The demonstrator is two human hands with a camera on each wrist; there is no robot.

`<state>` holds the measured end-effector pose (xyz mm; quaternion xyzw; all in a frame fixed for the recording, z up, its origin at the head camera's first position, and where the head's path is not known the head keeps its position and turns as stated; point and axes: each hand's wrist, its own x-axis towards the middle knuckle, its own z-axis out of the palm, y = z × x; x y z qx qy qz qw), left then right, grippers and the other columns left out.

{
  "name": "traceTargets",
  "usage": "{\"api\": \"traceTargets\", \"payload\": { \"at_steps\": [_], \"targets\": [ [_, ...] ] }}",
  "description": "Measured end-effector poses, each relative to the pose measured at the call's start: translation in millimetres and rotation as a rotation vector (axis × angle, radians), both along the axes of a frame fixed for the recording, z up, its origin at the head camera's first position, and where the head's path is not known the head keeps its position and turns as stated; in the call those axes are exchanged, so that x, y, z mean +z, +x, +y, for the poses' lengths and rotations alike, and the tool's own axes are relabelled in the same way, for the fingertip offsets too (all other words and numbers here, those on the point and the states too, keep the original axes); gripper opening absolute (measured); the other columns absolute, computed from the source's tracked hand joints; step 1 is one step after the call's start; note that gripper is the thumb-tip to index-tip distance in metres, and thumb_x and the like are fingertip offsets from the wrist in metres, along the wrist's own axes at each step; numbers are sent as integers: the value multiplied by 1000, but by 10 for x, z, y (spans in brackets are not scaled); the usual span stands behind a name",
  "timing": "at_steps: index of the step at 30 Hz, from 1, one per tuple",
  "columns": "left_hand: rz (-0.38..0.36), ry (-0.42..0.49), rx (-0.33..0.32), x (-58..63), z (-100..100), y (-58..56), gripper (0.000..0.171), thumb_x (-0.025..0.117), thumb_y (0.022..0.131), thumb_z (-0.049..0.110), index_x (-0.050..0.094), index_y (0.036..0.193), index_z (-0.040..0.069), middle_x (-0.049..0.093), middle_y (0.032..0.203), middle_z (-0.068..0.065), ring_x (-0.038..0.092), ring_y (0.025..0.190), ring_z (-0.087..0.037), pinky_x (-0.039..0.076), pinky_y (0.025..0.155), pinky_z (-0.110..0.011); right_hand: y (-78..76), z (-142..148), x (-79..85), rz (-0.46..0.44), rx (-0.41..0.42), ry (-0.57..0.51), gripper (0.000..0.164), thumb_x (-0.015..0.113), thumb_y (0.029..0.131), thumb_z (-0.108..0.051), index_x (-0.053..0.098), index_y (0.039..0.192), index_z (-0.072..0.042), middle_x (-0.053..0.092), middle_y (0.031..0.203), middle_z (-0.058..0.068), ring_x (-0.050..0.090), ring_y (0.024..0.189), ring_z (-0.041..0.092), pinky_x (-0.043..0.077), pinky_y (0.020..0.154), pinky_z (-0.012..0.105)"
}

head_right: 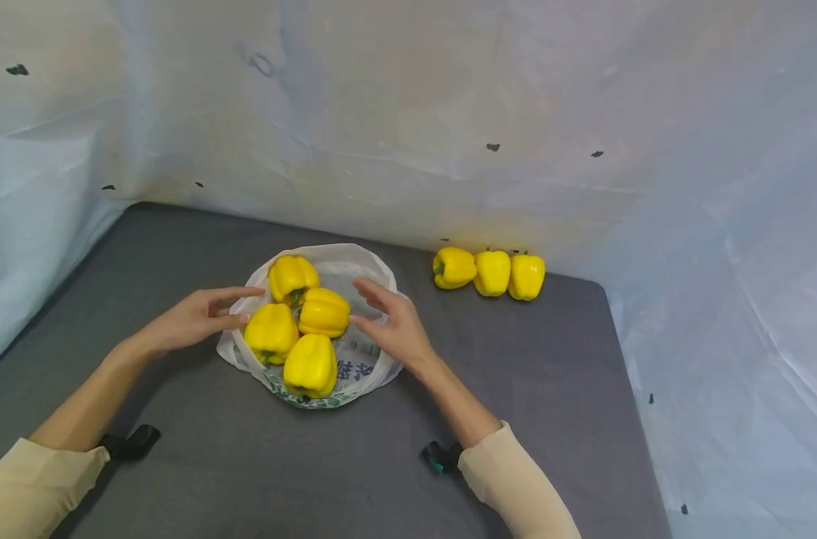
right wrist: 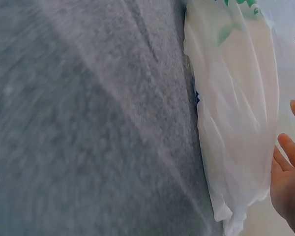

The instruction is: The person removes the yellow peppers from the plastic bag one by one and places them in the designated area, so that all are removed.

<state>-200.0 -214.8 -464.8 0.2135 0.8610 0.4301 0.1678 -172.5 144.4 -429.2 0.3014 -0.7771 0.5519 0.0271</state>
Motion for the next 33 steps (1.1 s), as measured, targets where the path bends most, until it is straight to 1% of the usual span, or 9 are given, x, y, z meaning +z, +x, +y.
{"api": "traceTargets", "payload": {
  "at_steps": [1,3,7,9,15,23,26,28,33],
  "targets": [
    [-4,2,-2,3,1,-3,51,62,100,31,50,147,15,44,150,-19,56,101,-31,44,74,-32,-11,-11,-17,-1,5,-1,54,70,87,10,49,136,15,53,136,30,53,125,40,44,101,52],
    [-12,9,-6,7,3,-13,51,62,100,30,50,147,15,44,150,-20,56,101,-32,45,68,-31,-40,-25,-80,-6,22,-13,55,69,87,11,48,137,15,52,137,31,51,125,44,43,101,55],
    [-17,16,-10,10,6,-17,51,62,100,30,50,147,14,43,150,-20,54,106,-31,46,71,-32,-134,-51,-247,-33,32,-1,57,70,88,7,48,140,10,50,141,27,49,127,46,42,103,54],
    [-14,12,-12,18,12,-23,51,62,100,30,50,147,15,42,151,-20,51,115,-30,45,77,-34,-185,-71,-319,-60,24,23,58,71,89,2,48,142,6,50,143,23,49,130,41,42,105,48],
    [-10,-5,-8,33,20,-22,51,61,100,30,50,147,14,43,150,-21,52,110,-31,45,79,-37,-249,-165,-393,-163,33,113,62,72,92,-15,46,148,-4,48,147,16,48,134,29,41,107,34],
    [-7,-13,-5,21,9,-14,51,61,100,31,49,148,14,42,151,-21,52,122,-33,45,82,-37,-282,-224,-457,-235,44,199,68,72,93,-21,40,151,-6,46,150,11,51,130,19,42,105,30],
    [-12,-9,-2,19,9,-15,51,62,100,31,50,147,15,45,149,-19,55,111,-28,44,76,-32,-292,-229,-475,-238,42,217,69,73,93,-23,41,152,-8,46,151,7,51,129,16,42,105,30],
    [-23,1,1,22,10,-15,51,63,100,30,50,147,15,49,145,-18,58,89,-20,44,68,-29,-297,-231,-480,-232,36,231,69,73,92,-25,42,152,-11,47,150,4,52,128,14,42,104,30],
    [-31,9,6,27,16,-11,52,63,99,30,50,147,15,56,135,-18,41,64,-5,40,58,-27,-303,-241,-492,-224,22,260,69,75,90,-29,44,151,-17,50,147,-1,53,124,11,44,101,30]
  ]
}}
